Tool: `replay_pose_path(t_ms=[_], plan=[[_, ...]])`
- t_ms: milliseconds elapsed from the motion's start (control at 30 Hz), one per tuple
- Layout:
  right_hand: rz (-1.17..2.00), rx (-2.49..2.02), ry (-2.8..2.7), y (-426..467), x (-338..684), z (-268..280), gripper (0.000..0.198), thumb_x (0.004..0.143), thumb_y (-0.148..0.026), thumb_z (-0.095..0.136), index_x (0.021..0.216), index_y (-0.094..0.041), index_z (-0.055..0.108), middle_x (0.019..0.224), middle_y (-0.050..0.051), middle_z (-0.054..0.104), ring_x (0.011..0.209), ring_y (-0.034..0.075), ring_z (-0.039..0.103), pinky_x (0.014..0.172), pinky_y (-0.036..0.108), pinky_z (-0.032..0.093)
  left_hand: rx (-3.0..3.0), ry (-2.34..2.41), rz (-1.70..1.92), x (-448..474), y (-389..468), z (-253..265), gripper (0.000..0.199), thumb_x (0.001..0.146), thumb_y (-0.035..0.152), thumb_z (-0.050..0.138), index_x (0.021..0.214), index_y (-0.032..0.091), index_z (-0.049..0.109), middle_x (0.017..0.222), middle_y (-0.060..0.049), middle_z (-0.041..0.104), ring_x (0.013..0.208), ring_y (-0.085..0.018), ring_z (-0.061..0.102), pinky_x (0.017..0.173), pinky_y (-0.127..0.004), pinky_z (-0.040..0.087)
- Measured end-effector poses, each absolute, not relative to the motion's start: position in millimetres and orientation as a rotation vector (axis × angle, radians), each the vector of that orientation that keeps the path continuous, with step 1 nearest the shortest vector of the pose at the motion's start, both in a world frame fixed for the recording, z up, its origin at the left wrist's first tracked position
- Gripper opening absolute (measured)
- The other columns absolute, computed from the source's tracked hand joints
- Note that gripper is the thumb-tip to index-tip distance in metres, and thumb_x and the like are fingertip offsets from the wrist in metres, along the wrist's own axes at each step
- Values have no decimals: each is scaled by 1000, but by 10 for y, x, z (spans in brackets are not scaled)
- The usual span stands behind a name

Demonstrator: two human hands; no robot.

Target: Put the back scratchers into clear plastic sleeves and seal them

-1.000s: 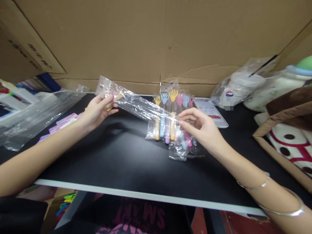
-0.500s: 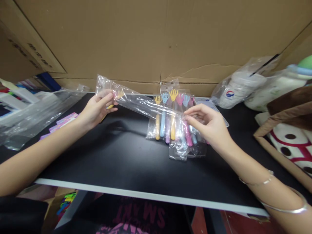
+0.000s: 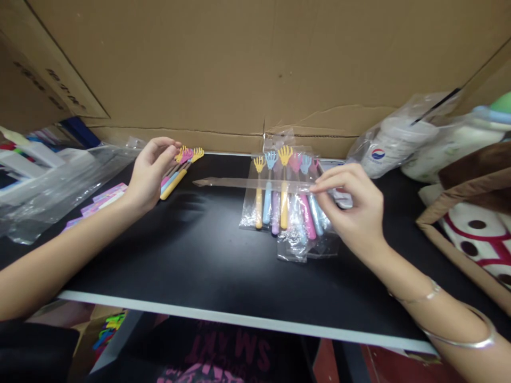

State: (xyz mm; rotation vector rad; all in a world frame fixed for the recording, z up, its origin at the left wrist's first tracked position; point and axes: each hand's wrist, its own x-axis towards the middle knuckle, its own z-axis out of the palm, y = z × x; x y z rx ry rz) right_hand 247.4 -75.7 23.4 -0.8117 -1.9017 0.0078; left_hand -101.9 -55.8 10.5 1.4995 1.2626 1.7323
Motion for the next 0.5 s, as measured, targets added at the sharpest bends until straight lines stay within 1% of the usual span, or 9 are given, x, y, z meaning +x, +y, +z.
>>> replay_pose_path(t_ms=[100, 233, 300, 367, 433, 500], plan=[[-58, -729, -2133, -758, 2450, 228, 16, 81, -13, 62, 77, -29, 66, 89, 2, 64, 84, 21, 57, 80, 41, 43, 1923, 1311, 1536, -978, -632, 126, 24, 86, 42, 60, 102, 23, 62, 113, -3, 63, 112, -20, 55, 102, -32, 40], [15, -691, -2266, -730, 2434, 188, 18, 83, -16, 60, 75, -30, 67, 92, 2, 65, 87, 23, 58, 80, 42, 43, 2395, 1282, 1094, -920, -702, 116, 32, 84, 40, 64, 112, 25, 63, 127, -5, 59, 123, -26, 47, 110, -42, 30], [49, -689, -2295, -726, 2432, 180, 18, 83, -14, 60, 76, -30, 67, 94, 2, 65, 88, 23, 57, 81, 42, 42, 2521, 1238, 924, -902, -705, 69, 40, 83, 42, 66, 119, 26, 61, 133, -6, 56, 128, -27, 44, 110, -44, 28], [65, -680, -2307, -731, 2428, 183, 20, 82, -11, 61, 76, -28, 67, 95, 3, 65, 89, 23, 57, 81, 42, 42, 2584, 1224, 814, -895, -692, 5, 48, 82, 44, 67, 126, 27, 57, 137, -7, 53, 129, -28, 43, 109, -45, 29], [67, -655, -2313, -740, 2420, 192, 20, 82, -9, 61, 75, -27, 66, 94, 4, 65, 88, 22, 56, 80, 41, 41, 2607, 1240, 743, -895, -677, -52, 52, 83, 46, 66, 130, 27, 54, 136, -8, 54, 126, -28, 46, 107, -44, 30], [61, -625, -2312, -750, 2412, 200, 21, 82, -8, 61, 74, -27, 65, 93, 4, 64, 87, 22, 56, 79, 41, 41, 2610, 1273, 697, -897, -670, -81, 54, 83, 46, 66, 131, 26, 53, 131, -8, 58, 120, -27, 50, 106, -44, 30]])
